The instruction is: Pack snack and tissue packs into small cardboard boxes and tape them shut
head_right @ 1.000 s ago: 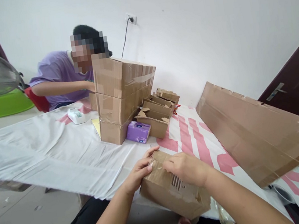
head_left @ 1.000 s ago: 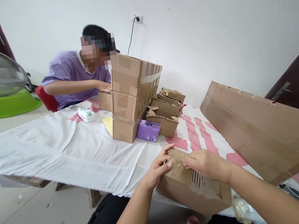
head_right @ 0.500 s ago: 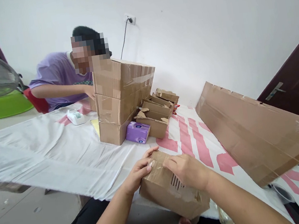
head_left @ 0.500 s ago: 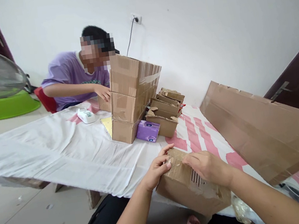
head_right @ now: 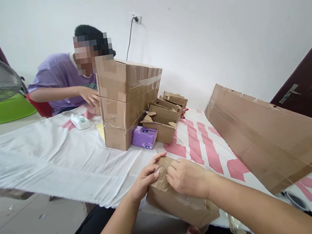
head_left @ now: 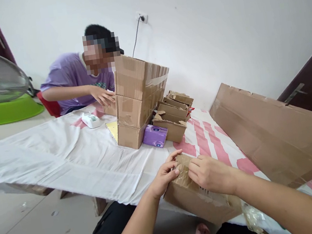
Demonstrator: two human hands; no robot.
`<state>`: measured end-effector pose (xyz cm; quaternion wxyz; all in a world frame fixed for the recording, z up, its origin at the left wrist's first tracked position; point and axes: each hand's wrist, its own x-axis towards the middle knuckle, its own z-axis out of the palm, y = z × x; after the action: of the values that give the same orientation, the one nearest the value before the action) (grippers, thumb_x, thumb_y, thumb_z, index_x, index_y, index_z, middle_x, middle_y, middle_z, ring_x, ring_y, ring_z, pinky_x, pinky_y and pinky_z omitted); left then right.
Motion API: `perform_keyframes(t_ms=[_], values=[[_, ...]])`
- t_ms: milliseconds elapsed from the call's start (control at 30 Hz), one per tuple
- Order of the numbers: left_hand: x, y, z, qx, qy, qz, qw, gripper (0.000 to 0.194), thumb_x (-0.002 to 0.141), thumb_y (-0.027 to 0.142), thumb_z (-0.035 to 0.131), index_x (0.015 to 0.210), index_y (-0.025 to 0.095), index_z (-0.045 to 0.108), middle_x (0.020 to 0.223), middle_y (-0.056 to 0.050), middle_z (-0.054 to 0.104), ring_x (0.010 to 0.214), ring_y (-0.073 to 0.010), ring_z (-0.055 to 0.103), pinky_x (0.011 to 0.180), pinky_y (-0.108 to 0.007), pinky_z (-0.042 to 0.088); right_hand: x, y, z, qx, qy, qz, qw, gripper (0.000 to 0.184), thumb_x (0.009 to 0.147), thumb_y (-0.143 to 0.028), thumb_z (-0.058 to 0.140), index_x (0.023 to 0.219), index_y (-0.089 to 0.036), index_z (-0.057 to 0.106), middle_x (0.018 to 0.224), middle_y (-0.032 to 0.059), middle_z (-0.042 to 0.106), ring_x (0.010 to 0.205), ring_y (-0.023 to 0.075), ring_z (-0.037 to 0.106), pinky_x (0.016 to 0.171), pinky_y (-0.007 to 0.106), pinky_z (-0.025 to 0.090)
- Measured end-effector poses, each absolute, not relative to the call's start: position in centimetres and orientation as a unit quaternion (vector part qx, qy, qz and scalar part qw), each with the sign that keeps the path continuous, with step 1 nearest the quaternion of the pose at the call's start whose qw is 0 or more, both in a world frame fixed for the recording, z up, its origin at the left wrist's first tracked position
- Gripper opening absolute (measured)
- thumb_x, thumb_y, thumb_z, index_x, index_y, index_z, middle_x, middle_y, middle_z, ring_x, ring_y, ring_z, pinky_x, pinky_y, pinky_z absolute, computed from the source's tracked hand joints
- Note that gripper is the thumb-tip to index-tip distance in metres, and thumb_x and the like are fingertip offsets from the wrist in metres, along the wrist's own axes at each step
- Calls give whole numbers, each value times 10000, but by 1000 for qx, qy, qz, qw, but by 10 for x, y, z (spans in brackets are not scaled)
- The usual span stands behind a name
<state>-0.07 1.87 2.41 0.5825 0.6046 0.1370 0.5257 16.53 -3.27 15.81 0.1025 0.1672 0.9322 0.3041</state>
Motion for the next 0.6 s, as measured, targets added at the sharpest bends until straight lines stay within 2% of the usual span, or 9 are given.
perform_keyframes(t_ms=[100,267,367,600], values=[[-2,19,26,605,141,523,583,374,754,514,649,673,152,606,1458,-121,407,1291,-339,380,1079,-404,264,166,-28,161,171,936,290,98,215,910,-94,415,779,-151,575,708,52,588,665,183,512,563,321,338],[-4,18,29,617,142,509,583,392,754,534,640,678,150,617,1475,-120,390,1306,-345,371,1084,-409,257,177,-23,167,263,942,207,13,104,884,-140,498,823,-151,581,784,53,619,712,169,546,614,290,375],[-4,19,28,619,138,506,585,385,766,531,633,726,149,646,1480,-122,382,1314,-343,369,1089,-411,252,185,-25,170,273,948,165,1,125,915,-150,485,853,-157,593,797,42,634,722,154,558,625,277,376],[-2,21,24,614,136,519,579,370,773,517,637,732,150,645,1463,-127,399,1327,-346,350,1093,-421,257,181,-33,166,196,941,269,62,260,935,-107,416,737,-162,575,706,38,586,650,165,500,578,321,323]])
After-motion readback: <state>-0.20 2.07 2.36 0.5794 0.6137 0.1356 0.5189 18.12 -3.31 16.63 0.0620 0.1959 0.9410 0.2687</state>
